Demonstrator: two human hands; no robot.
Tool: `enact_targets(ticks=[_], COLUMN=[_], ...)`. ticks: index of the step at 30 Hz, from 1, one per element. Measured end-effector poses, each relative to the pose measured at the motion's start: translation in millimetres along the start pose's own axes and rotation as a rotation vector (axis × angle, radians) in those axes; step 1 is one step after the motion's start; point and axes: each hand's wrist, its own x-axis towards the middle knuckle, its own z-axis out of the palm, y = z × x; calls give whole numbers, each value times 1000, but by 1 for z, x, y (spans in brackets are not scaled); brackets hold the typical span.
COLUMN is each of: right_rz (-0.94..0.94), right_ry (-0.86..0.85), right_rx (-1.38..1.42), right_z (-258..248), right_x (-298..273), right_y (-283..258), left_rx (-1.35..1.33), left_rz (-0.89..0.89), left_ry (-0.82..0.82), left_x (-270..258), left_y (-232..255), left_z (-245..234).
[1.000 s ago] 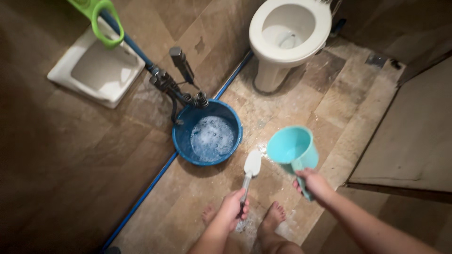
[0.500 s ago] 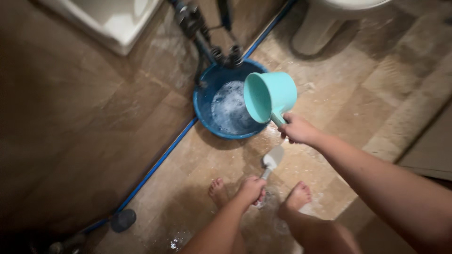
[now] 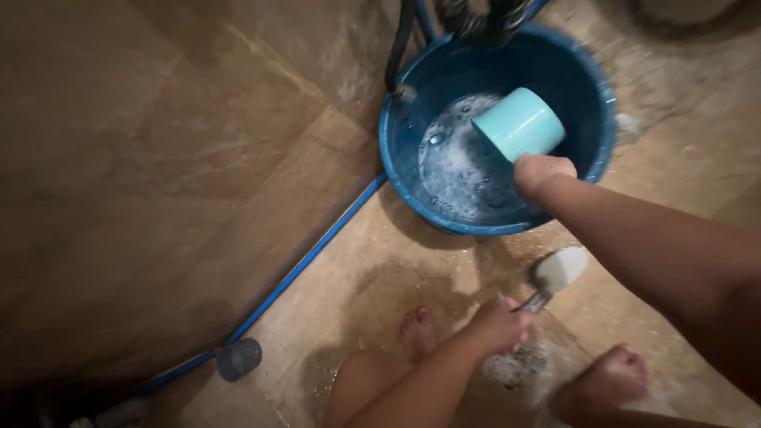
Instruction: The person cleans the bathroom floor by first pouring cleaning agents from bottles onto the tiles. They then use a brush to scrub the soapy floor and rinse the area by pouring water from a cup and a bucket.
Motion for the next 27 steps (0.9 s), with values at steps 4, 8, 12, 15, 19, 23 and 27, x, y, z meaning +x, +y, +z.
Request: enact_targets(ticks=[4,8,12,15,19,23,27], right_rz=[-120,-49,-28,-68,-130,-148,-38], right_ry=[-141,-473,-490,-414,-372,-270,-226], right_rx=[2,765,1047,1034,1132,1300,1591], right_z=[83,79,6,-40,-63,-64,-63], right_x=[76,73,-11,-88,-177,-271,-386], right_y=[-6,2,2,10,32,67,97], left_rx=[-27,-82,-111,-127,-143,-256,-322], left_rz=[-8,24,-32,6,-19,21,-147], left_ry=[8,-35,-53,-80,-58,-89,-112], left_x=[16,6,-18,-35,-45,-61,-75], left_y=[-21,-28,-13,0,13,22,52], left_z=[0,-1,5,12,24,37,54])
